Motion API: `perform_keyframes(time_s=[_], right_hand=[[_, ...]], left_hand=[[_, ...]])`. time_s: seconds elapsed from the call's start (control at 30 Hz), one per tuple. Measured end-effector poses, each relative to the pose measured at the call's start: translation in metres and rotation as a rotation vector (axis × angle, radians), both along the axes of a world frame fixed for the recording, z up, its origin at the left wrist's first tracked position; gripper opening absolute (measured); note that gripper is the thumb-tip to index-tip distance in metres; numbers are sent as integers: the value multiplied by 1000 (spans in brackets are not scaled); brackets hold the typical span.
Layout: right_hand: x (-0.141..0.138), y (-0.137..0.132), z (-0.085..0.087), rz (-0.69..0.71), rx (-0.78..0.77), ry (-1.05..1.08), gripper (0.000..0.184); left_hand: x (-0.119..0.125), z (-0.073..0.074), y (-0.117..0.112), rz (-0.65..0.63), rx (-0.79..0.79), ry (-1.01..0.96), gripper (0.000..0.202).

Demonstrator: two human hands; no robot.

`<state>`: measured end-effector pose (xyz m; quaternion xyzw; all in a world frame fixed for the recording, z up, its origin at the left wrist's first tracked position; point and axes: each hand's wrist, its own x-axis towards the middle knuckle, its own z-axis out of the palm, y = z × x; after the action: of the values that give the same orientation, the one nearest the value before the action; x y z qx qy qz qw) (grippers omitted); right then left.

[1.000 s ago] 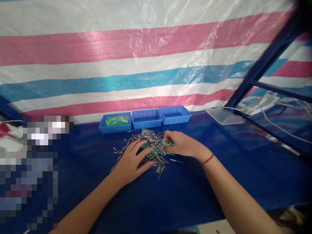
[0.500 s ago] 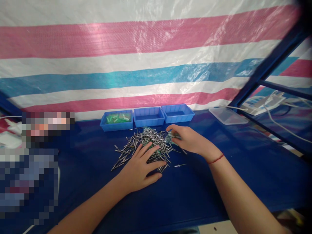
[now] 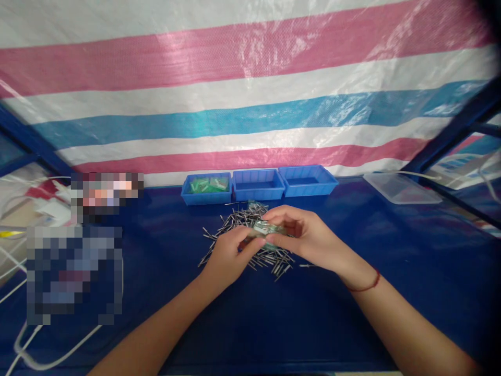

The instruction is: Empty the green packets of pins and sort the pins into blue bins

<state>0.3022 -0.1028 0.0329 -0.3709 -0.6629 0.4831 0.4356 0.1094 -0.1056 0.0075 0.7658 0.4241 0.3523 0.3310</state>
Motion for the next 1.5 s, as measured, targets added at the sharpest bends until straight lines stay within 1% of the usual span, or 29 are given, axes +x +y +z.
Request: perform_keyframes(time_s=[0.07,0.1,0.17,0.2,0.27,0.3,0.37,0.4,0.47,0.5,0.53,0.6,0.7,0.8,0.83,0.9,0.97,1.0,1.03,1.07,1.1,1.17,1.2,1.23,1.3,1.37,1.5], right_hand=[[-4,-1,-1,5,-100,89,31],[-6,-2,-2,17,-131,90,29],[-8,-3,-4,21,-133,21,22],[-9,-3,-6,4,-101,-29,20],[-10,-4,-9,-81,28,-136,17],[-9,-5,-11,-140,124,-189,14],[-8,-4,-14,-242,368,-284,11],[-6,-2,-15,-265,498,-325,14],[-4,0,-16,-254,722,-392,21],[-3,1,-17,-234,801,-423,23],[-2,2,-16,-218,855,-451,24],[-3,1,-16,-205,895,-489,24],[-8,-3,-14,-170,817,-472,30],[-14,-5,-14,-197,631,-376,35],[-15,-5,-15,-223,531,-332,34],[-19,-5,-16,-234,250,-213,33],[-23,-5,-17,-156,-92,-67,39],[-25,-5,-16,-101,-248,9,42],[-27,-5,-16,-51,-373,86,44],[-29,-6,-15,-15,-460,160,44],[-30,-6,-15,5,-512,225,43],[-31,-7,-14,6,-545,319,37],[-31,-6,-15,-6,-545,342,36],[-30,-6,-15,-24,-539,348,36],[-28,-3,-17,-64,-509,341,37],[-26,-1,-19,-94,-446,326,38],[-28,-1,-24,-98,-272,269,37]], left_hand=[[-2,1,-1,11,-73,-87,24],[-2,0,-1,16,-114,-141,24],[-4,-2,-1,21,-183,-225,25],[-4,-3,0,20,-212,-247,26],[-5,-4,1,3,-277,-267,28],[-4,-4,1,-9,-319,-279,31],[-3,-2,2,-30,-438,-347,45],[-2,0,3,-38,-520,-401,53],[-1,4,4,-30,-699,-519,60],[-1,6,4,-15,-772,-566,61],[-1,8,4,-1,-823,-596,59],[-1,10,4,20,-846,-620,53],[-4,11,5,27,-790,-634,52],[-9,7,9,108,-664,-646,44],[-11,5,11,135,-603,-624,43],[-14,2,14,176,-438,-516,37],[-16,1,16,195,-221,-337,25],[-17,1,16,189,-108,-245,18],[-17,1,15,166,-1,-162,11],[-17,2,13,127,97,-99,8],[-16,3,12,70,179,-53,9],[-14,6,8,-42,299,3,15],[-14,7,7,-70,336,23,19],[-14,7,6,-75,358,35,25],[-14,6,5,-30,338,15,36],[-14,3,5,40,215,-80,42],[-10,-5,7,75,-230,-321,40]])
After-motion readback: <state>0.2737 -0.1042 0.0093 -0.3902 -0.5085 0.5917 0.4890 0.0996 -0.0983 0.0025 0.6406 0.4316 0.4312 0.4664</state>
